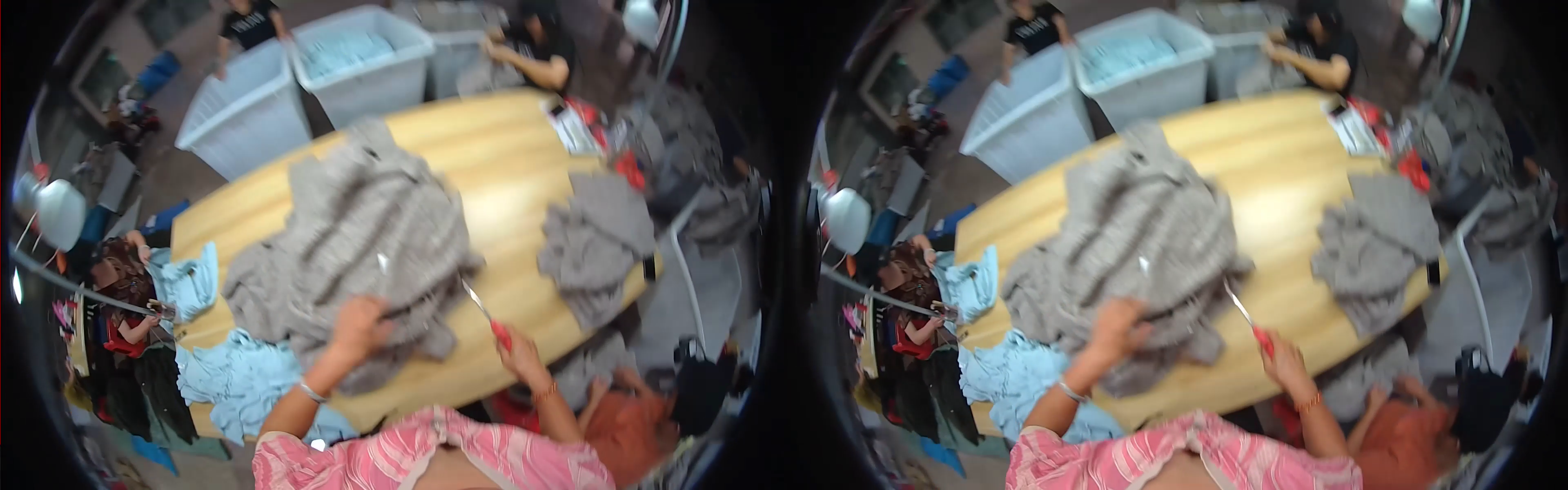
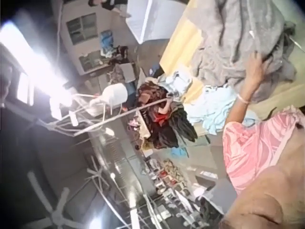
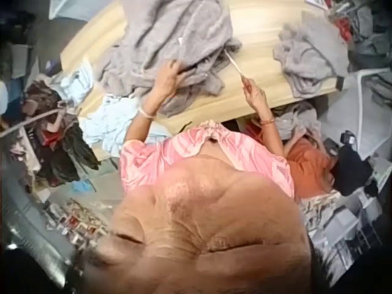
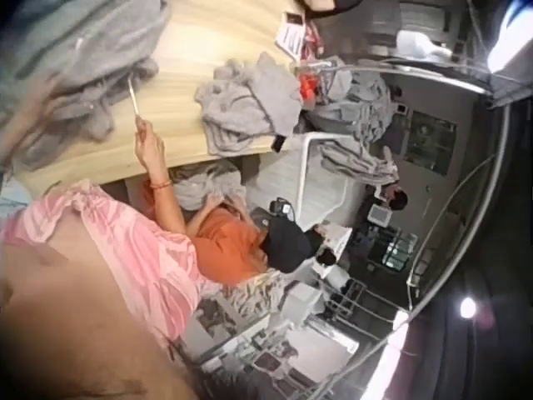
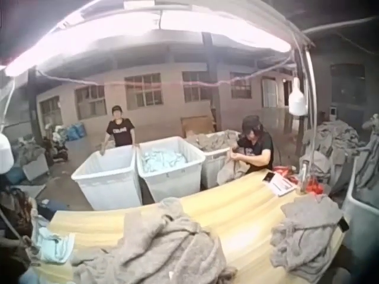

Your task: Trimming loose threads from grey sweaters using scissors on a factory work table.

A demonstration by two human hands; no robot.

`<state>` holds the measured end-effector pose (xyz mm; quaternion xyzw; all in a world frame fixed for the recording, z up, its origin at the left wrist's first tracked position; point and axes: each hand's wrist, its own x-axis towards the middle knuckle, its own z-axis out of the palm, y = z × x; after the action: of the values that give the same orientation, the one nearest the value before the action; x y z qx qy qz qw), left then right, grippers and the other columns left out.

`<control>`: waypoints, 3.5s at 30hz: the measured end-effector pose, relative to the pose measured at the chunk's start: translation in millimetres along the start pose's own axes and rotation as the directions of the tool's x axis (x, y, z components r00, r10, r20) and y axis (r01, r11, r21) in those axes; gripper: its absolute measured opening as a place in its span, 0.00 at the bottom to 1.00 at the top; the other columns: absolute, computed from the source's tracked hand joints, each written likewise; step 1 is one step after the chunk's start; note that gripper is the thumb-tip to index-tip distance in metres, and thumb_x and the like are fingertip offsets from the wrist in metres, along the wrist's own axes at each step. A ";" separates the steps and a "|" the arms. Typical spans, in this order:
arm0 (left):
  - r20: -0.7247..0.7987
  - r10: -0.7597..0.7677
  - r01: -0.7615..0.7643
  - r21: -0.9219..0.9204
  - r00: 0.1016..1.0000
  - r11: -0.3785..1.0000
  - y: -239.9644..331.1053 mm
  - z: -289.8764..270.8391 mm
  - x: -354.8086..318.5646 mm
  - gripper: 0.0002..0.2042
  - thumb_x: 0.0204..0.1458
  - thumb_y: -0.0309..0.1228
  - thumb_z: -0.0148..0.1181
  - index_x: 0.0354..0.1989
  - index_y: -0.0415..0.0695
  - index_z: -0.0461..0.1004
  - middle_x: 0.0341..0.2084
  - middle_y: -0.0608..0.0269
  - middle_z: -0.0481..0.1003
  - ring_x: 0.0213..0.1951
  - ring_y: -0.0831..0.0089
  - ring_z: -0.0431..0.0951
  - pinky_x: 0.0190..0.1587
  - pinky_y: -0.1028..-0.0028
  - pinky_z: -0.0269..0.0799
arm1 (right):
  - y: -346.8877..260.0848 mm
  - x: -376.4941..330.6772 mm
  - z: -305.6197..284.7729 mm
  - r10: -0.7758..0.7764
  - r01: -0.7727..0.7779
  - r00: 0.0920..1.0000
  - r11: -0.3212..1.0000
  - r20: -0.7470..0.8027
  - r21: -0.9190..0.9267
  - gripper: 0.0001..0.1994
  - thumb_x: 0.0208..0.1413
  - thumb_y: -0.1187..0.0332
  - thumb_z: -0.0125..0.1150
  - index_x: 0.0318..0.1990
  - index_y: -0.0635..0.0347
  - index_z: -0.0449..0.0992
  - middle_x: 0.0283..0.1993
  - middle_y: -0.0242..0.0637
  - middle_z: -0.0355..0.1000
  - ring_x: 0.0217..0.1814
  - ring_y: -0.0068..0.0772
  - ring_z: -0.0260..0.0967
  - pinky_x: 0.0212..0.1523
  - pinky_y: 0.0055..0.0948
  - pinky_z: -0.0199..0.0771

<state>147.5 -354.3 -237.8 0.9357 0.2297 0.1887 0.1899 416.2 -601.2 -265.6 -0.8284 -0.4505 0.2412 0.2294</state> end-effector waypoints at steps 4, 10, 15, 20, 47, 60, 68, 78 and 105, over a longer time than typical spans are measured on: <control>0.017 -0.015 0.013 0.094 1.000 0.995 31.3 43.1 28.3 0.42 0.38 0.46 0.70 0.62 0.42 0.58 0.54 0.41 0.62 0.53 0.46 0.65 0.54 0.55 0.62 | -11.0 -19.2 15.9 -0.058 0.058 0.998 0.998 0.003 0.020 0.18 0.54 0.67 0.56 0.52 0.53 0.67 0.31 0.45 0.75 0.37 0.51 0.74 0.40 0.43 0.73; -0.159 -0.091 0.119 0.182 0.983 0.976 20.7 75.6 95.3 0.53 0.34 0.50 0.71 0.68 0.45 0.46 0.58 0.37 0.54 0.57 0.42 0.58 0.56 0.52 0.56 | -19.7 -31.5 17.8 -0.030 0.030 0.999 0.999 -0.017 -0.015 0.19 0.53 0.69 0.57 0.54 0.54 0.66 0.30 0.43 0.75 0.36 0.46 0.76 0.40 0.40 0.74; 0.024 -0.157 0.145 0.265 0.987 0.953 -9.6 93.3 141.8 0.32 0.45 0.32 0.61 0.62 0.46 0.57 0.46 0.47 0.66 0.48 0.49 0.68 0.51 0.56 0.62 | -27.7 -43.9 14.2 0.065 -0.062 0.997 0.992 -0.030 0.107 0.19 0.52 0.70 0.55 0.53 0.55 0.67 0.31 0.46 0.75 0.36 0.51 0.75 0.40 0.43 0.73; 0.029 -0.295 0.294 0.033 0.955 0.955 -33.6 110.2 153.4 0.24 0.45 0.28 0.57 0.54 0.44 0.64 0.38 0.47 0.68 0.45 0.45 0.72 0.46 0.52 0.67 | -10.1 -62.7 19.1 0.100 -0.099 0.995 0.993 -0.028 0.061 0.20 0.51 0.71 0.55 0.54 0.54 0.67 0.33 0.48 0.75 0.38 0.53 0.74 0.41 0.44 0.72; -0.118 0.208 -0.199 0.086 0.971 0.976 10.6 70.4 88.0 0.18 0.47 0.32 0.64 0.47 0.42 0.73 0.40 0.50 0.74 0.38 0.53 0.74 0.44 0.61 0.70 | -33.2 -42.5 0.7 0.056 -0.059 0.997 0.997 0.059 0.051 0.19 0.54 0.64 0.58 0.53 0.56 0.66 0.33 0.55 0.73 0.39 0.60 0.71 0.40 0.47 0.70; 0.039 -0.124 0.125 -0.027 0.991 0.992 -22.4 136.2 95.2 0.18 0.43 0.35 0.67 0.39 0.39 0.71 0.35 0.53 0.70 0.43 0.55 0.70 0.45 0.62 0.67 | -35.1 -21.6 -9.7 0.049 -0.049 0.999 0.998 -0.023 -0.025 0.16 0.54 0.59 0.60 0.46 0.56 0.70 0.27 0.52 0.73 0.32 0.59 0.71 0.34 0.49 0.71; 0.299 -0.217 0.354 -0.551 0.929 0.756 -37.8 148.0 103.9 0.08 0.49 0.30 0.61 0.31 0.38 0.74 0.24 0.62 0.74 0.25 0.71 0.71 0.27 0.72 0.65 | -38.0 -24.8 -8.6 0.070 -0.070 0.998 0.997 -0.001 -0.040 0.14 0.54 0.59 0.59 0.44 0.55 0.70 0.27 0.51 0.73 0.32 0.58 0.71 0.36 0.50 0.70; 0.542 -0.230 0.544 -0.837 0.808 -0.061 -28.8 137.6 104.0 0.11 0.54 0.29 0.61 0.44 0.41 0.75 0.40 0.67 0.76 0.42 0.75 0.75 0.41 0.74 0.72 | -56.2 -9.8 -25.0 -0.008 0.036 0.980 0.990 0.200 -0.139 0.13 0.52 0.59 0.60 0.38 0.57 0.73 0.26 0.48 0.74 0.32 0.55 0.73 0.37 0.47 0.72; 0.428 -0.368 0.472 -0.881 0.826 0.036 -19.2 109.1 130.8 0.27 0.51 0.36 0.64 0.58 0.43 0.63 0.50 0.61 0.70 0.50 0.65 0.70 0.54 0.69 0.65 | -44.4 -39.8 -22.7 0.058 -0.061 0.991 0.998 -0.117 -0.027 0.12 0.53 0.59 0.60 0.34 0.58 0.72 0.24 0.49 0.71 0.29 0.56 0.71 0.32 0.48 0.70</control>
<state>296.3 -302.2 -304.9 0.4935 0.3119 0.1860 0.7903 382.7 -617.3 -213.8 -0.8576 -0.4151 0.1922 0.2353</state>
